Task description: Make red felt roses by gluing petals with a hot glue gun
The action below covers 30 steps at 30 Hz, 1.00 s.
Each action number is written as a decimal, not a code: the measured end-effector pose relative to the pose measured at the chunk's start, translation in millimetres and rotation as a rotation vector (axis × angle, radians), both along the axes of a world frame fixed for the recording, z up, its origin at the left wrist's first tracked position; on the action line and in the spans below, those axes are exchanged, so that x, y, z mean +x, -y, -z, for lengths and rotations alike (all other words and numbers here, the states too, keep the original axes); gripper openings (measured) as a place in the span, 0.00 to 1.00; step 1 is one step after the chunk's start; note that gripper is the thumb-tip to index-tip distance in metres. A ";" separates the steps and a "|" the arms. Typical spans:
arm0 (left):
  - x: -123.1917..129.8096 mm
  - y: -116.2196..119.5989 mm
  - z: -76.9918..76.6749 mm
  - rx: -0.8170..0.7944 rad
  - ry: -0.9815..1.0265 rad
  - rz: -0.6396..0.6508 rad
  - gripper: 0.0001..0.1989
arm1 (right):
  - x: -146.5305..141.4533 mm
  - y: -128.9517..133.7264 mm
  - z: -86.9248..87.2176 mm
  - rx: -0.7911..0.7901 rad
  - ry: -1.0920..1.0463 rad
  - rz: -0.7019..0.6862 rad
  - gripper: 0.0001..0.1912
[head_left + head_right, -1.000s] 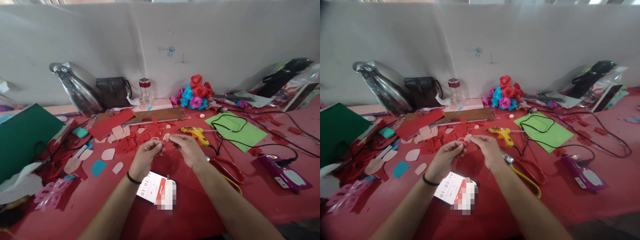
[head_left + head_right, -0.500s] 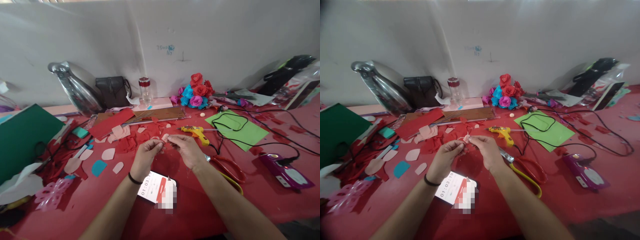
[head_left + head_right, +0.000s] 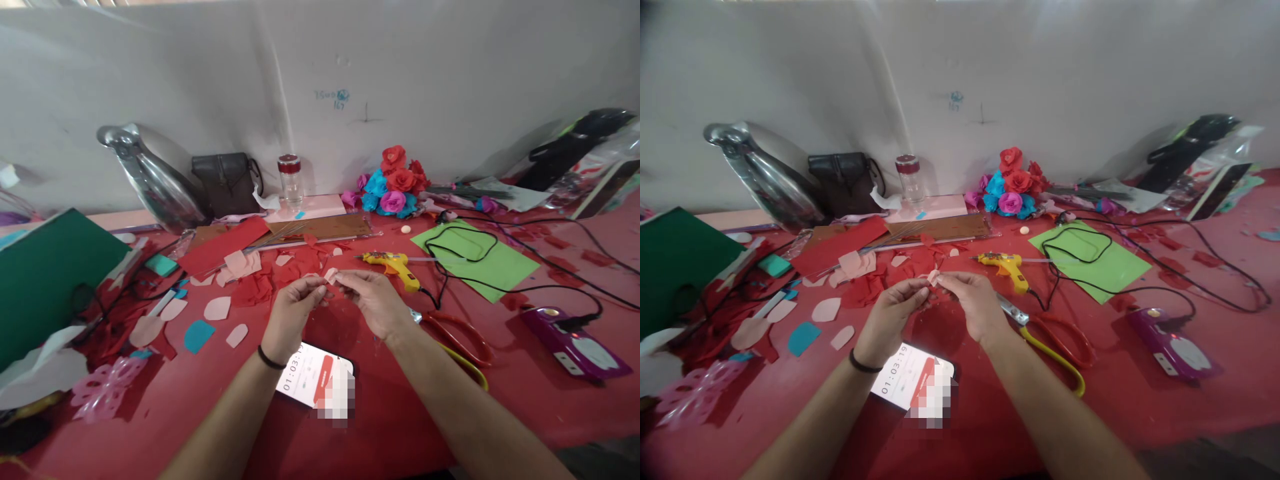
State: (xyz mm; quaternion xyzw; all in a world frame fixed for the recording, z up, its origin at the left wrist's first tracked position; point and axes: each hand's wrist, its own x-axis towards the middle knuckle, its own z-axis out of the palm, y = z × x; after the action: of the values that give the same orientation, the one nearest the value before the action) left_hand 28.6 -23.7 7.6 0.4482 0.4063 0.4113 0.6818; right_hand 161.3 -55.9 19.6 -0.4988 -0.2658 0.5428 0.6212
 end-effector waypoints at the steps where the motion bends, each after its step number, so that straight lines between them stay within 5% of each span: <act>1: 0.1 -0.2 0.5 -0.005 0.010 -0.003 0.10 | 0.2 -0.1 0.3 0.001 -0.001 -0.005 0.08; 22: -0.6 0.7 -2.3 0.043 0.055 -0.016 0.09 | 0.4 0.8 0.6 -0.004 -0.033 -0.020 0.09; 30: 0.2 -0.5 -3.8 -0.206 0.378 -0.099 0.13 | -7.2 4.1 7.0 0.039 0.336 -0.083 0.09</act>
State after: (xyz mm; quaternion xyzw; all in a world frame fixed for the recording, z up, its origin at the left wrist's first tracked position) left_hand 28.8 -23.2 11.4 0.2706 0.3325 0.4773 0.7671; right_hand 154.1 -60.1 12.5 -0.5590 -0.3968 0.4717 0.5547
